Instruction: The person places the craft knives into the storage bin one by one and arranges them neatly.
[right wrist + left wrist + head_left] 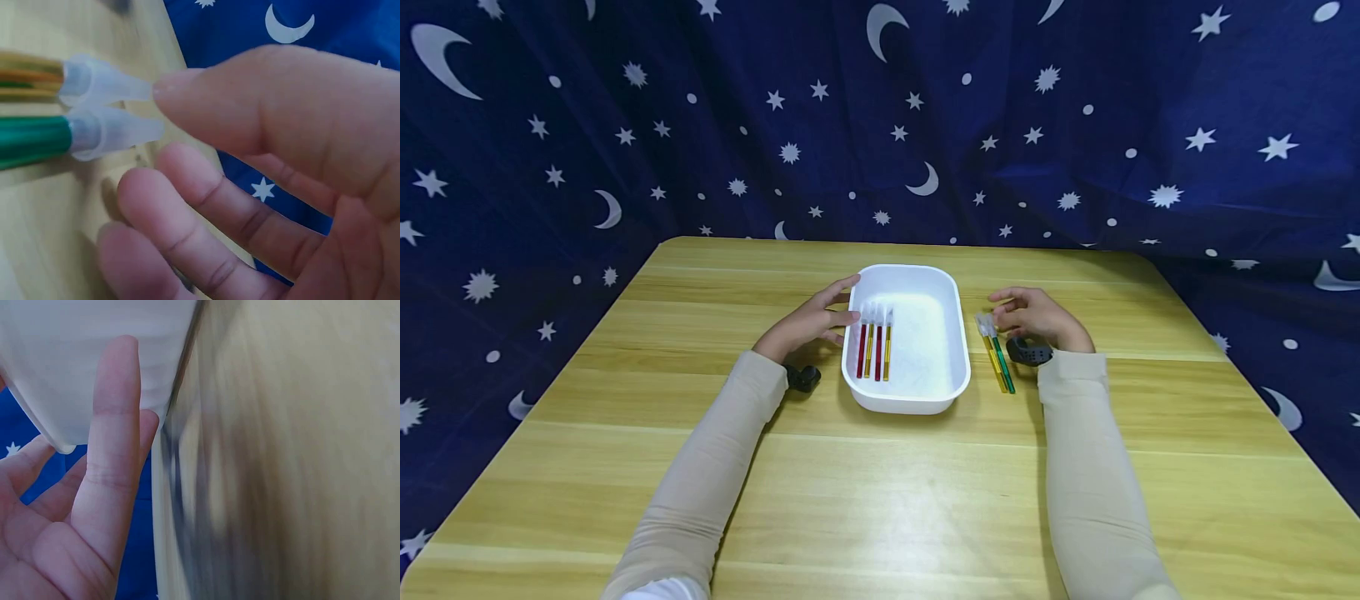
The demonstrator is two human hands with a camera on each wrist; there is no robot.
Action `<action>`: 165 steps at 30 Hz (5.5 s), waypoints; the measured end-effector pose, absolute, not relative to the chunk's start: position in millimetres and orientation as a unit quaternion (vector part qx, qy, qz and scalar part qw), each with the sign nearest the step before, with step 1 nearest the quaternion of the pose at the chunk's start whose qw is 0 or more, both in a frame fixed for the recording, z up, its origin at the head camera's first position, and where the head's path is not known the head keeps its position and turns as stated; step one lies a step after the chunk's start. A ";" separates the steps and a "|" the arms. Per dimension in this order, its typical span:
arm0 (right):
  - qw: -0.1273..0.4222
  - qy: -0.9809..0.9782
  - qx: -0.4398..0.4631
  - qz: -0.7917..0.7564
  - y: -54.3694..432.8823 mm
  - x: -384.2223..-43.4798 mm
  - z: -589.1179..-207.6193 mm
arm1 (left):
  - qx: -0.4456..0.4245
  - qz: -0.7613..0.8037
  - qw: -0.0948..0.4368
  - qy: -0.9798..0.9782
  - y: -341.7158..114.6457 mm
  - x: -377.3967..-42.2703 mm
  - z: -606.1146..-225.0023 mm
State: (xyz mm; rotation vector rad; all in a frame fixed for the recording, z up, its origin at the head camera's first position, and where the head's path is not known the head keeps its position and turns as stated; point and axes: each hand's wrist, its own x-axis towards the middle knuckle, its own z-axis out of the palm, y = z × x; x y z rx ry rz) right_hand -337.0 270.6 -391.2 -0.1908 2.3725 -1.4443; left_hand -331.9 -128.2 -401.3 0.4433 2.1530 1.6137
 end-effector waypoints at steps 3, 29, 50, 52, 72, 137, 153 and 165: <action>0.180 0.841 -0.071 -0.505 270.6 -337.0 -392.3 | 0.158 0.579 0.206 0.773 -128.3 -331.8 -401.0; 0.191 0.862 -0.096 -0.460 271.3 -339.1 -396.1 | 0.154 0.584 0.204 0.771 -127.6 -329.1 -399.7; 0.182 0.881 -0.081 -0.430 266.6 -338.5 -393.0 | 0.154 0.580 0.205 0.773 -127.3 -331.1 -401.5; 0.185 0.878 -0.075 -0.435 266.0 -338.5 -393.0 | 0.156 0.580 0.204 0.773 -127.1 -331.1 -401.7; 0.183 0.868 -0.074 -0.455 267.5 -336.1 -390.8 | 0.154 0.582 0.205 0.772 -127.0 -330.0 -401.1; 0.099 0.825 -0.122 -0.544 218.6 -322.5 -333.0 | 0.155 0.581 0.206 0.772 -128.0 -331.2 -400.2; 0.117 0.829 -0.134 -0.530 189.1 -322.0 -331.2 | 0.156 0.582 0.206 0.771 -127.5 -332.9 -400.9; 0.136 0.833 -0.127 -0.522 177.3 -328.9 -337.1 | 0.152 0.580 0.206 0.773 -128.6 -333.6 -401.3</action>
